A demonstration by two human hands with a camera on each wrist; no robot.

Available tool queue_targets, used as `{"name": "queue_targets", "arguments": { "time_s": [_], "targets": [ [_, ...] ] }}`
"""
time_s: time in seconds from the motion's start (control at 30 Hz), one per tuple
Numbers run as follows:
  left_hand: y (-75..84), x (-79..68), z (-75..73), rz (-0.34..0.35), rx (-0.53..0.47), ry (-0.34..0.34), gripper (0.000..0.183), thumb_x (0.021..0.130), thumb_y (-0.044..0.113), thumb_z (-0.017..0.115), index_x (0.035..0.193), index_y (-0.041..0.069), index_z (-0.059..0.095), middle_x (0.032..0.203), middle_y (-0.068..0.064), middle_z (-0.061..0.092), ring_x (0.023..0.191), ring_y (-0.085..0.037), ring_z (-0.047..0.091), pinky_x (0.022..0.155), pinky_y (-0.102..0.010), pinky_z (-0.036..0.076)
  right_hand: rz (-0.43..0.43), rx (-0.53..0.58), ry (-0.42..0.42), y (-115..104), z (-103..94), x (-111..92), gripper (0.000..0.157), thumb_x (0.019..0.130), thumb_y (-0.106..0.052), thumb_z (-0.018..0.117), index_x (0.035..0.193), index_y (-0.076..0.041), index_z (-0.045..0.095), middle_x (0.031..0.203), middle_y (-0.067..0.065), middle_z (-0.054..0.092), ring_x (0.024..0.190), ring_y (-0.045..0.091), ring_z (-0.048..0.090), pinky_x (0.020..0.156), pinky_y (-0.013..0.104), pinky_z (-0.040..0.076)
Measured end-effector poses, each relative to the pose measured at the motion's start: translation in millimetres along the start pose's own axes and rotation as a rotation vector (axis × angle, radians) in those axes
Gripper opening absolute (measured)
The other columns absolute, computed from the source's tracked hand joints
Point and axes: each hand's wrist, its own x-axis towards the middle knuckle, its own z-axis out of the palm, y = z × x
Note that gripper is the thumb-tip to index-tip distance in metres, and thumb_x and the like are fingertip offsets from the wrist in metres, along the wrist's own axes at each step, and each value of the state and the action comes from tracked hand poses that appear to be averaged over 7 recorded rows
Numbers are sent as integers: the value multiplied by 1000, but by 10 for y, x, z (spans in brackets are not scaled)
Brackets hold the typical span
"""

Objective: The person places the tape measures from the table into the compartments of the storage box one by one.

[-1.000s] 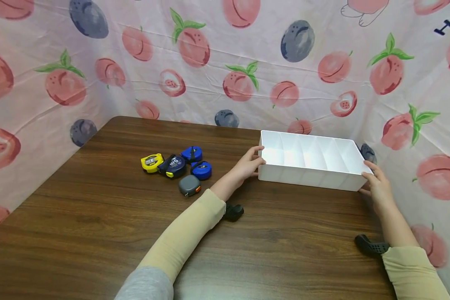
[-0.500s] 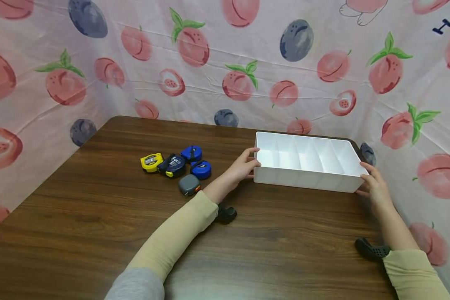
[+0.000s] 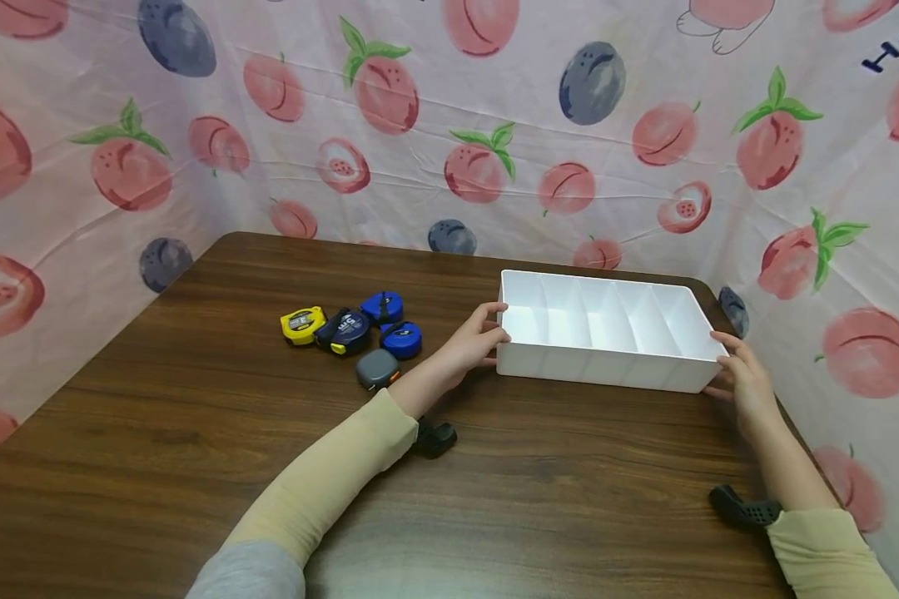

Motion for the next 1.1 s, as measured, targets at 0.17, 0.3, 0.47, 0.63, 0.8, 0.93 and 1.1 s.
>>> {"name": "queue_targets", "arguments": {
  "time_s": [0.17,0.3,0.47,0.63,0.8,0.93,1.1],
  "targets": [
    [0,-40,-40,-3,-4,-4,53,93,11,55,142,20,36,139,-18,37,114,-33,51,87,-44,49,-17,-14,-21,-2,14,-19,34,102,-14,32,123,-32,52,105,-12,51,84,0,60,64,21,51],
    [-12,-82,-78,-3,-3,-12,52,93,12,55,141,20,36,136,-18,39,114,-34,51,86,-45,50,-16,-23,-39,5,29,-34,33,103,-16,32,125,-32,51,108,-12,49,85,0,60,65,21,51],
    [-43,-144,-140,-2,-14,-25,52,93,12,56,141,20,36,134,-18,40,115,-35,51,84,-46,50,-12,-30,-62,22,53,-57,33,104,-18,32,128,-31,50,113,-11,44,88,-1,59,66,21,51],
    [-46,-191,-194,-13,-27,-32,52,94,12,57,141,20,36,135,-17,39,115,-36,51,84,-46,51,-10,-34,-80,21,67,-74,33,104,-18,33,130,-30,49,117,-10,40,90,-1,58,67,21,51],
    [-28,-235,-233,-16,-27,-40,51,95,12,57,140,20,36,135,-17,38,115,-36,50,85,-46,50,-18,-39,-100,2,84,-88,34,104,-16,33,130,-29,49,117,-7,41,90,0,59,68,22,51],
    [-23,-276,-262,-22,-34,-42,52,94,10,57,141,20,36,135,-17,38,116,-36,49,84,-47,50,-29,-72,-116,-7,99,-96,36,102,-13,31,131,-28,48,117,-6,41,91,1,59,68,23,51],
    [-22,-317,-291,-29,-34,-42,52,94,9,57,141,20,36,135,-18,39,116,-37,50,84,-47,51,-37,-89,-131,-27,111,-108,38,102,-11,31,132,-26,48,114,0,43,91,3,59,68,25,52]
  ]
}}
